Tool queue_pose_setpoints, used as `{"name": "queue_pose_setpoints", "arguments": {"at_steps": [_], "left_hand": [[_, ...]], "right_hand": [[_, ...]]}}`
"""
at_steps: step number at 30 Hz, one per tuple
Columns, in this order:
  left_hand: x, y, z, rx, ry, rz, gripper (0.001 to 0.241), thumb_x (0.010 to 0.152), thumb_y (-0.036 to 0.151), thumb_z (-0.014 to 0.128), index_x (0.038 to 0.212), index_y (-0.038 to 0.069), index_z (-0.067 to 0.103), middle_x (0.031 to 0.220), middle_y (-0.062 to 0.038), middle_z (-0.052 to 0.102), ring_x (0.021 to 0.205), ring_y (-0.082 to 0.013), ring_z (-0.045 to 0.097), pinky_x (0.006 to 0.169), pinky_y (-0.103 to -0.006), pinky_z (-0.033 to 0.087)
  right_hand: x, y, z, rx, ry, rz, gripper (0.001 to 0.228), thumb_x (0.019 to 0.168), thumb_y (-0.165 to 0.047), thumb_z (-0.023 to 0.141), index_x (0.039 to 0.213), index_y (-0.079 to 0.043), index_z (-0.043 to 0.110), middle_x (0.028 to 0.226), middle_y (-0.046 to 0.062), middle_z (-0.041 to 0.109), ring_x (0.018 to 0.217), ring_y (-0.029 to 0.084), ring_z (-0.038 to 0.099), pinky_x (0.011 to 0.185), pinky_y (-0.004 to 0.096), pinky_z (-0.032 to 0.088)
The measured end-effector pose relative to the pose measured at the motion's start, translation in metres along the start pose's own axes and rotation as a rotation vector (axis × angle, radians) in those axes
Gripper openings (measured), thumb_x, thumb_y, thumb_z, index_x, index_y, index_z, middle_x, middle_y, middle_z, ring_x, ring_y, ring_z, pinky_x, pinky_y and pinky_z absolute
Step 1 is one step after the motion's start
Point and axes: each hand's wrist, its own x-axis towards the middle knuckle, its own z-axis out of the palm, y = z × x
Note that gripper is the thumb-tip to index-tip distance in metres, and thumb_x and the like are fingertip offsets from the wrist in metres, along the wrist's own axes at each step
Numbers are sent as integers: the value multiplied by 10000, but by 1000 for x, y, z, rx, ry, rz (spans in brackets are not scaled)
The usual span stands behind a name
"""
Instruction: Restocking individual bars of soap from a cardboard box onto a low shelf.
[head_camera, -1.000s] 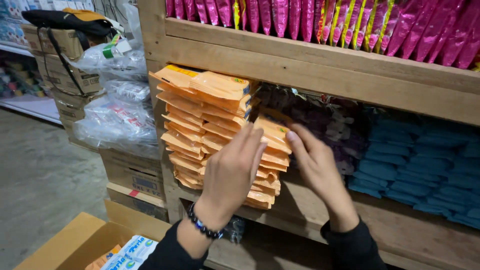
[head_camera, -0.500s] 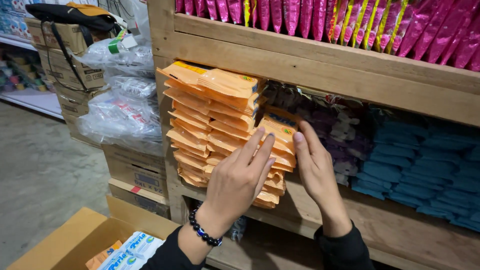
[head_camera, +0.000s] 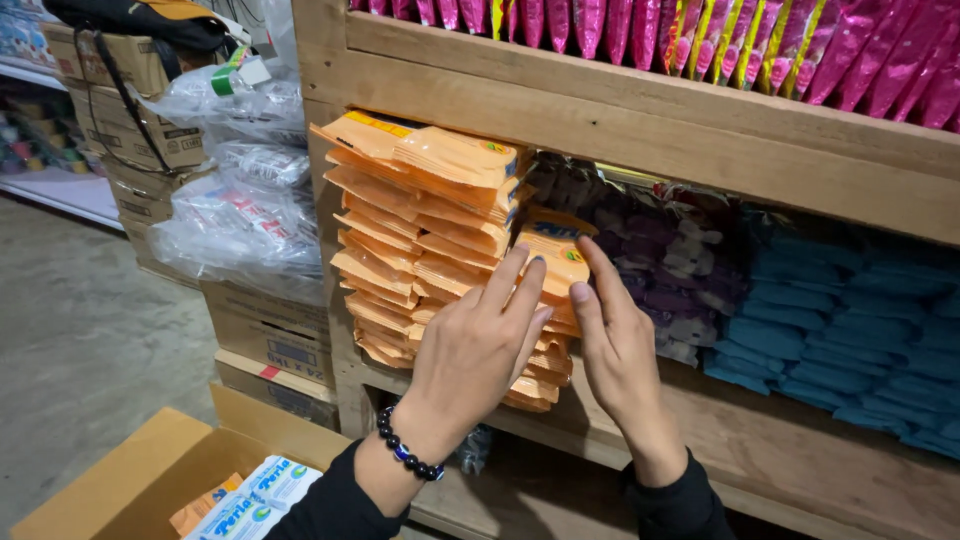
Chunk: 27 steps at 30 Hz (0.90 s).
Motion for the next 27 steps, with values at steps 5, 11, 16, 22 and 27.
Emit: {"name": "queue_pose_setpoints", "arguments": {"at_steps": [5,11,16,22,27], "left_hand": [[-9,-1,-5,-88,100,9,459,992,239,685,1394,33,601,1414,-180,600,876,-270,719,737,-358,577],[-46,-5,-27,-193,202,-86,435,967,172,737,1377,67,636,1417,-150,609,890,-237,739,777,-337,586],[-107,-26,-34,-260,276,-288,412,938,91,730,1340,56,643,1396,-146,615,923,-189,755,795,-306,610],[-197,-64,-43,-222,266,-685,371,901,35,690,1271,34,671,1322,-130,667,855,-162,732,720,-271,612],[-268,-94,-76,-27,316,-916,328,941,42,664,1268,18,672,1308,-130,680,835,-162,727,709,-269,588]], "right_hand": [[-5,11,5,176,15,-81,670,1101,-471,357,1559,18,379,1583,199,488,1471,278,464,1176,367,354],[-11,26,12,439,38,-54,779,1089,-564,339,1612,8,257,1632,223,400,1519,329,402,1242,417,308],[-51,15,15,492,190,-76,638,1125,-440,397,1583,-2,325,1593,242,430,1481,328,442,1248,455,347],[-165,57,61,793,330,-154,290,1189,-183,459,1411,-16,541,1291,216,645,1185,282,659,988,436,567],[-225,66,162,579,-6,187,234,1046,-67,534,1227,24,651,1004,173,774,817,211,765,763,343,629]]}}
